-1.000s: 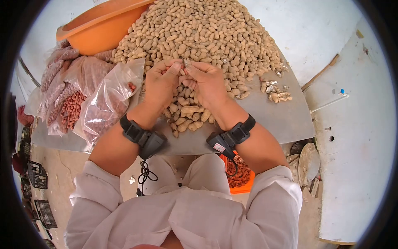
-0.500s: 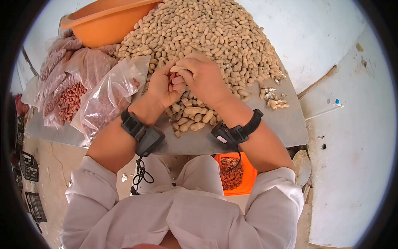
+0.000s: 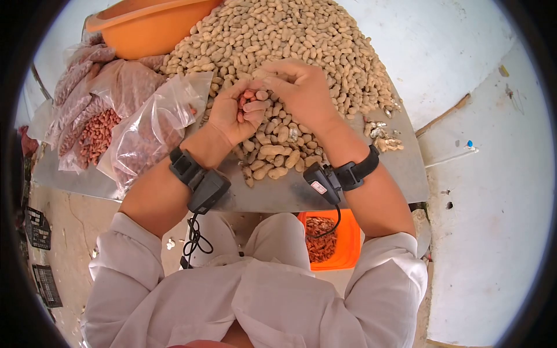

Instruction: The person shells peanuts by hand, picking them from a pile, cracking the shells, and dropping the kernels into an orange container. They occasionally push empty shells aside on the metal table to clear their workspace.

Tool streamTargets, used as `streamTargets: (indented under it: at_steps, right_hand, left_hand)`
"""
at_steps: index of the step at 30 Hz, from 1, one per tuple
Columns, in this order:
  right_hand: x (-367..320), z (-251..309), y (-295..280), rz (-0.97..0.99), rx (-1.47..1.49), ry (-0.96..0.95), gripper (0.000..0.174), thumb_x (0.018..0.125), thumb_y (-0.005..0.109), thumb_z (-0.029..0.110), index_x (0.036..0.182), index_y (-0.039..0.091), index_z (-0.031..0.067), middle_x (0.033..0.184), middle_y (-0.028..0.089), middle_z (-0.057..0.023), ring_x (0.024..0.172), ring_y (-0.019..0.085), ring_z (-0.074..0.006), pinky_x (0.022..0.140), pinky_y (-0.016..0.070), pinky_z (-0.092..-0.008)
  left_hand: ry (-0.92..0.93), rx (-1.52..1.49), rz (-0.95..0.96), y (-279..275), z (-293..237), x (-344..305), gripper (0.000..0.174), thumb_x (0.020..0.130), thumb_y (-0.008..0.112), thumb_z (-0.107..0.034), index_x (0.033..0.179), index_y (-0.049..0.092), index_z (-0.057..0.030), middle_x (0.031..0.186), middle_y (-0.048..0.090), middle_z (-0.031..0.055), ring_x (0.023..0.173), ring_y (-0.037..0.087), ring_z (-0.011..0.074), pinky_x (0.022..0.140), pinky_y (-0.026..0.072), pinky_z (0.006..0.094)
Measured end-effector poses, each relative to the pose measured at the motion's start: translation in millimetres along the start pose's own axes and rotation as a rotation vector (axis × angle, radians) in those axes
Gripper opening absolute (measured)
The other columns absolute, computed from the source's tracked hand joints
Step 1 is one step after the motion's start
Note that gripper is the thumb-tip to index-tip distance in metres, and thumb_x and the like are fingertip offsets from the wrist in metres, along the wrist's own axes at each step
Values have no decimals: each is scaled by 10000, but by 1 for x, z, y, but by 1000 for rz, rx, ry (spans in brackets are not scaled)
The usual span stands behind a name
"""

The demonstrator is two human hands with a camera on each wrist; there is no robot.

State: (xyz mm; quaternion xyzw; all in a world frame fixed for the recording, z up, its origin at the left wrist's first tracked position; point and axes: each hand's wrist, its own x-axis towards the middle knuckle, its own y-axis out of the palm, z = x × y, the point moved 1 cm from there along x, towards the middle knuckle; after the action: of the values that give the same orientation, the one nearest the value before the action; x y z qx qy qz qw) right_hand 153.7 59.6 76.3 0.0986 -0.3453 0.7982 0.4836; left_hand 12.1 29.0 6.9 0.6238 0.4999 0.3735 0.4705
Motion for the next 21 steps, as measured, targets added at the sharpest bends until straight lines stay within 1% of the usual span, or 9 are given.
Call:
streamTargets:
  at_steps: [1, 3, 4, 7, 10, 12, 15, 18, 21]
  right_hand:
    - [0, -3, -4, -17, 36, 72, 200, 797, 629, 76, 982, 665, 12, 823, 655, -40, 699, 601, -94, 616, 468, -234]
    - [-2, -8, -8, -23, 191, 146, 207, 831, 619, 77, 1017, 644, -11, 851, 651, -52, 722, 589, -89, 647, 470, -220]
    - [-3, -10, -10, -26, 269, 183, 212, 848, 615, 77, 1035, 633, -22, 866, 649, -58, 733, 583, -86, 662, 471, -213]
    - [-12, -8, -23, -82, 163, 230, 215, 846, 612, 71, 1038, 631, -25, 867, 652, -58, 737, 588, -86, 667, 471, -207]
    - [-27, -13, -57, -110, -128, 188, 212, 790, 627, 61, 996, 677, 50, 847, 664, -31, 750, 608, -88, 648, 474, -245]
    - [-38, -27, -83, -207, -391, 118, 180, 791, 626, 84, 960, 677, 46, 879, 662, -58, 775, 623, -137, 663, 478, -269]
    - [-51, -62, -127, -131, -752, 153, 160, 793, 616, 81, 935, 658, 22, 933, 649, -99, 789, 629, -196, 667, 483, -278]
    - [-68, -71, -129, -110, -951, -3, 157, 776, 614, 40, 928, 640, 13, 970, 632, -130, 802, 628, -239, 674, 489, -290]
    - [-82, -47, -92, -199, -521, -15, 193, 767, 615, 13, 960, 630, 18, 1001, 622, -130, 818, 620, -255, 683, 495, -300]
  left_hand:
    - [7, 6, 21, -1, 1, 0, 311, 960, 413, -279, 915, 562, -11, 699, 505, 54, 500, 402, 95, 393, 319, 193]
    - [20, 18, 65, -2, 0, 0, 303, 961, 417, -262, 966, 551, 9, 765, 511, 76, 523, 391, 82, 398, 308, 185]
    - [16, 21, 62, -2, 0, 0, 288, 958, 429, -254, 974, 549, 7, 762, 510, 73, 522, 391, 79, 397, 306, 183]
    - [4, 30, 74, -1, -1, 0, 240, 946, 468, -221, 995, 543, 2, 748, 504, 62, 521, 388, 72, 393, 300, 176]
    - [-3, 59, 104, -4, -2, 3, 192, 929, 509, -175, 1008, 537, -2, 726, 496, 46, 520, 384, 66, 391, 294, 167]
    - [6, 108, 88, -1, 0, 2, 173, 918, 529, -149, 1010, 534, -3, 710, 491, 33, 517, 381, 64, 390, 289, 163]
    - [31, 245, 97, -1, 3, 1, 171, 917, 532, -142, 1009, 538, 3, 699, 490, 19, 516, 378, 63, 396, 295, 167]
    - [99, 353, 102, 6, 6, -3, 178, 915, 537, -141, 1011, 543, 8, 695, 491, 17, 514, 377, 62, 404, 302, 171]
    - [195, 530, 93, 12, 11, -8, 137, 900, 555, -132, 940, 572, -2, 667, 470, -4, 497, 371, 54, 409, 293, 176]
